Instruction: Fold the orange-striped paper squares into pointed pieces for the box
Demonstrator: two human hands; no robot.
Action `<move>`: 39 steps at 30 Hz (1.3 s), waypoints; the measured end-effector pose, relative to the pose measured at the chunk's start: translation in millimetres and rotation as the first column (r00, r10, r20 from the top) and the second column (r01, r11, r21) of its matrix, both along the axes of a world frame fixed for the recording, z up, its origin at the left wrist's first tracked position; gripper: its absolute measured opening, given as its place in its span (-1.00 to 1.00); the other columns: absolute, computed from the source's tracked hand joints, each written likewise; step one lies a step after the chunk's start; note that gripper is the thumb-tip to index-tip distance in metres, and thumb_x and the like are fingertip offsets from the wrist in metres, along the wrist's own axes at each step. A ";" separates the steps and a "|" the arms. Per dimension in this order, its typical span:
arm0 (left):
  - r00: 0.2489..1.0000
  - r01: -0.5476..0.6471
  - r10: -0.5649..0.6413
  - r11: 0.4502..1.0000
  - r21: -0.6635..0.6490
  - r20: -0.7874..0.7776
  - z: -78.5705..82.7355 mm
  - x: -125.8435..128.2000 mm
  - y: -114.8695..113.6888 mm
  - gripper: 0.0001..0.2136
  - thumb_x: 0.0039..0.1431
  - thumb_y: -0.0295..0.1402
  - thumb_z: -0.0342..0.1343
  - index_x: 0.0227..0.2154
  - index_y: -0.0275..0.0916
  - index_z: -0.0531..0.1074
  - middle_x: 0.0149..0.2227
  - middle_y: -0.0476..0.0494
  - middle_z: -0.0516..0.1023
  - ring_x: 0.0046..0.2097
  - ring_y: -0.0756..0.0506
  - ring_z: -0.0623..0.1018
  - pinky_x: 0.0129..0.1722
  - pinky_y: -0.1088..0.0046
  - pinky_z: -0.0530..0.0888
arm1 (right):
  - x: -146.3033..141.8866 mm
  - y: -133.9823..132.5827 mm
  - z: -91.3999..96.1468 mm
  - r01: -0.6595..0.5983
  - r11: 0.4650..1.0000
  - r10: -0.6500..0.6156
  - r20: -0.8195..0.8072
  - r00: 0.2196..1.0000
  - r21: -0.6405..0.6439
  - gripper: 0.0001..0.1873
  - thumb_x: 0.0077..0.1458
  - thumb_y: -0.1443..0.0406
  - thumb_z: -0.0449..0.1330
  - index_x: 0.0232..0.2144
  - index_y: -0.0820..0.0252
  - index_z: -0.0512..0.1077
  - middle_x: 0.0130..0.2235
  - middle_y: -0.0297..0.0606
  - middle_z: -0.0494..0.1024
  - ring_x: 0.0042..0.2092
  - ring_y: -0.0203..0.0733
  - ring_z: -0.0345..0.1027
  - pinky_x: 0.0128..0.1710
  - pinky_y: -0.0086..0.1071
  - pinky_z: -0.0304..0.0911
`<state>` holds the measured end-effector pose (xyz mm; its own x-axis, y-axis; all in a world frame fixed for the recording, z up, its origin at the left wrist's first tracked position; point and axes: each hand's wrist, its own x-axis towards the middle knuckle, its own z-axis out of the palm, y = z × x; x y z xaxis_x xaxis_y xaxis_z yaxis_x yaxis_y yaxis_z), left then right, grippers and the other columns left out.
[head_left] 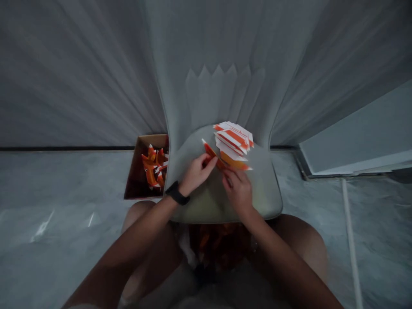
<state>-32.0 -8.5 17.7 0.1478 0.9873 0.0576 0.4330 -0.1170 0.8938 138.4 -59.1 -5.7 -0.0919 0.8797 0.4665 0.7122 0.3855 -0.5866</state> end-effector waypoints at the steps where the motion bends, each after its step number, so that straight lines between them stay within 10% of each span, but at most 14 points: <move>1: 1.000 0.001 -0.001 1.000 -0.001 0.023 -5.5 -0.6 2.3 -0.67 0.33 -0.08 -0.01 -0.37 -0.24 0.41 -0.44 -0.02 0.48 -0.40 -0.02 0.41 -0.39 0.47 0.31 | -2.1 0.2 0.3 -0.006 1.000 0.005 0.010 1.000 0.009 -0.75 0.29 0.29 0.11 -0.10 0.04 0.56 -0.09 -0.11 0.61 -0.05 -0.01 0.51 -0.01 -0.07 0.43; 8: 0.995 0.022 -0.016 0.998 0.059 -0.095 -2.1 -8.0 -4.6 -0.77 0.33 -0.23 -0.01 -0.30 -0.24 0.46 -0.42 -0.01 0.51 -0.41 0.00 0.42 -0.38 0.48 0.31 | -8.1 7.7 17.3 0.017 0.990 -0.050 -0.239 0.970 -0.139 -0.60 0.24 0.14 0.19 0.09 0.09 0.45 -0.05 -0.10 0.62 -0.07 0.00 0.54 -0.12 -0.12 0.49; 12: 0.981 0.084 -0.061 0.989 0.123 -0.182 8.4 -6.3 -15.4 -0.79 0.33 -0.26 0.00 -0.34 -0.22 0.46 -0.43 -0.02 0.51 -0.41 0.00 0.43 -0.37 0.47 0.31 | -1.8 18.8 21.8 -0.058 0.953 -0.038 -0.306 0.951 -0.298 -0.69 0.23 0.08 0.18 -0.16 0.11 0.60 -0.22 -0.17 0.68 -0.24 -0.05 0.57 -0.29 -0.23 0.47; 19: 0.990 0.141 -0.141 0.990 0.020 0.030 3.9 -0.7 -19.7 -0.79 0.32 -0.24 0.02 -0.29 -0.25 0.49 -0.38 -0.06 0.56 -0.36 -0.02 0.46 -0.39 0.50 0.34 | -4.6 20.9 19.3 -0.221 0.887 0.014 -0.455 0.890 -0.406 -0.67 0.19 0.04 0.19 -0.23 0.10 0.62 -0.31 -0.28 0.67 -0.28 -0.11 0.53 -0.26 -0.29 0.41; 28: 0.968 0.231 -0.227 0.973 -0.016 0.110 0.8 -13.8 -9.0 -0.69 0.33 -0.13 0.03 -0.33 -0.26 0.50 -0.37 -0.06 0.53 -0.33 -0.02 0.45 -0.35 0.49 0.33 | 12.4 33.7 15.2 -0.162 0.901 -0.016 -0.403 0.915 -0.403 -0.54 0.20 0.02 0.13 -0.61 0.16 0.42 -0.58 -0.35 0.40 -0.50 -0.26 0.25 -0.51 -0.40 0.13; 39: 0.985 0.115 -0.110 0.993 -0.032 0.132 -12.8 0.5 1.7 -0.64 0.30 -0.06 0.03 -0.40 -0.26 0.47 -0.44 -0.05 0.47 -0.38 -0.02 0.39 -0.40 0.46 0.30 | 16.9 28.4 8.1 -0.148 0.849 -0.051 -0.357 0.933 -0.508 -0.53 0.19 -0.02 0.14 -0.56 0.17 0.49 -0.59 -0.36 0.42 -0.53 -0.28 0.25 -0.51 -0.40 0.12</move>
